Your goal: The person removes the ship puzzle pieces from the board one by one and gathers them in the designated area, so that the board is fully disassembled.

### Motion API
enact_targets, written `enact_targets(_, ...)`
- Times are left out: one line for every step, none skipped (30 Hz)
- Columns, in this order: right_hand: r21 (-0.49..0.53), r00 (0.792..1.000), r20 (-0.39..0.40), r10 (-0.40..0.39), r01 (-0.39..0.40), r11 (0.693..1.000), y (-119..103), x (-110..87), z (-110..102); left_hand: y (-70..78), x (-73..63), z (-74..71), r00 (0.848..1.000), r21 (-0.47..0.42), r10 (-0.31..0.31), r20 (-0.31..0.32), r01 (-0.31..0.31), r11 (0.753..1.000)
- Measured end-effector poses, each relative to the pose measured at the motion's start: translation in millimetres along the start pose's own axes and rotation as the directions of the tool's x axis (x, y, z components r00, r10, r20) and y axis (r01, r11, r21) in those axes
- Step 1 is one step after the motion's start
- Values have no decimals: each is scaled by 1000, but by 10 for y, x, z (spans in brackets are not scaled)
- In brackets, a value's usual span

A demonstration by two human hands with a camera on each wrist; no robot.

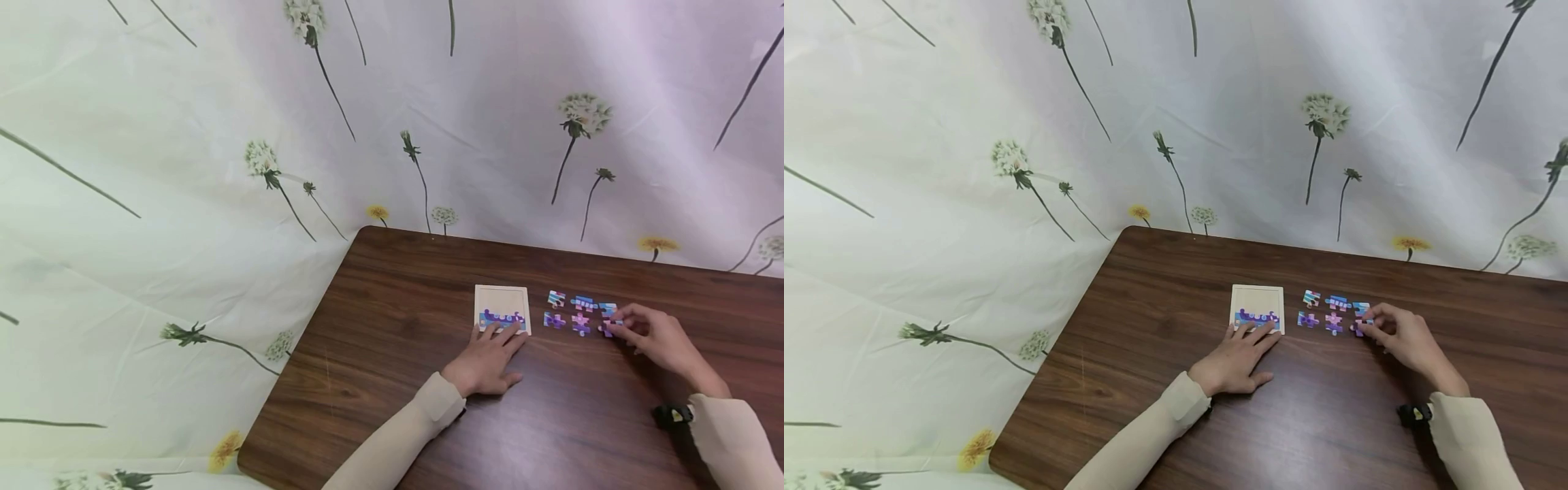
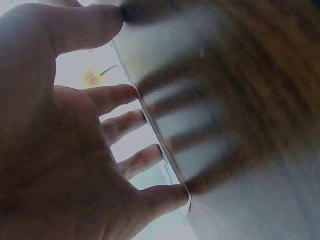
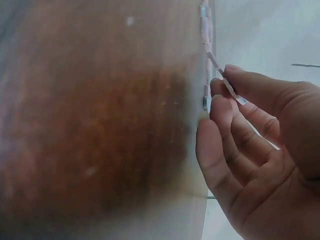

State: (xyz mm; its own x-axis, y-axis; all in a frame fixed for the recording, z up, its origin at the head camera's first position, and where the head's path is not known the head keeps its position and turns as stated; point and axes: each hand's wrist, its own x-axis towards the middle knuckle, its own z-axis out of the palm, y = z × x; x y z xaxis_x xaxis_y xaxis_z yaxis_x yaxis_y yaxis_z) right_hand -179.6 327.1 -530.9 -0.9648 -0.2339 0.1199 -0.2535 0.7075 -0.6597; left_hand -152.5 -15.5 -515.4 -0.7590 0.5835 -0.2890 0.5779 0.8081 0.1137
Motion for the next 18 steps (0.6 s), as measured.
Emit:
enact_targets(-13, 1000, -2, -2, 2, 1000, 1, -1, 0, -2, 3, -2, 1000, 1, 1, -1, -1, 1000)
enact_targets(-28, 1000, -5, -3, 3, 1000, 3, -2, 1, -2, 4, -2, 1000, 0, 1, -1, -1, 1000)
enact_targets(-40, 1000, -8, -3, 2, 999, 5, -4, 3, -3, 3, -5, 1000, 2, 2, 0, -2, 1000)
enact_targets(-55, 1000, -12, -4, 4, 998, 7, -3, 5, -2, 2, -8, 1000, 3, 2, 0, -2, 1000)
enact_targets(-62, 1000, -16, -5, 4, 998, 7, -1, 7, -2, 0, -12, 1000, 2, 2, 0, -2, 1000)
enact_targets(-68, 1000, -18, -5, 3, 998, 9, 1, 9, -2, -1, -17, 1000, 0, 2, -1, -2, 1000)
enact_targets(-72, 1000, -20, -4, 3, 997, 9, 2, 13, -2, -3, -14, 1000, -2, 3, -1, -3, 1000)
enact_targets(-75, 1000, -22, -4, 2, 997, 8, 3, 17, -1, -8, -15, 1000, -6, 2, -2, -2, 1000)
enact_targets(-79, 1000, -24, -4, 3, 997, 7, 6, 20, -2, -10, -14, 1000, -6, 2, -3, -2, 1000)
enact_targets(-86, 1000, -26, -7, 4, 996, 5, 9, 23, -2, -13, -12, 1000, -7, 1, -4, -1, 1000)
enact_targets(-90, 1000, -27, -8, 6, 996, 7, 13, 26, -2, -17, -9, 1000, -8, 1, -5, -1, 1000)
enact_targets(-97, 1000, -28, -11, 9, 995, 9, 16, 28, -2, -20, -5, 1000, -6, 1, -5, -1, 1000)
enact_targets(-108, 999, -31, -17, 13, 994, 12, 18, 30, -2, -22, -1, 1000, -1, 2, -4, -2, 1000)
enact_targets(-118, 999, -34, -21, 17, 993, 14, 20, 32, 0, -23, 4, 1000, 3, 0, -2, 0, 1000)
enact_targets(-128, 999, -38, -25, 20, 992, 18, 19, 33, 2, -23, 9, 1000, 8, -2, 1, 2, 1000)
enact_targets(-134, 999, -40, -27, 21, 991, 20, 16, 34, 6, -24, 13, 1000, 14, -4, 1, 4, 1000)
enact_targets(-134, 999, -42, -24, 19, 991, 24, 13, 36, 11, -22, 16, 1000, 22, -7, 2, 7, 1000)
enact_targets(-134, 999, -44, -21, 15, 991, 25, 8, 38, 17, -20, 20, 1000, 28, -11, 4, 11, 1000)
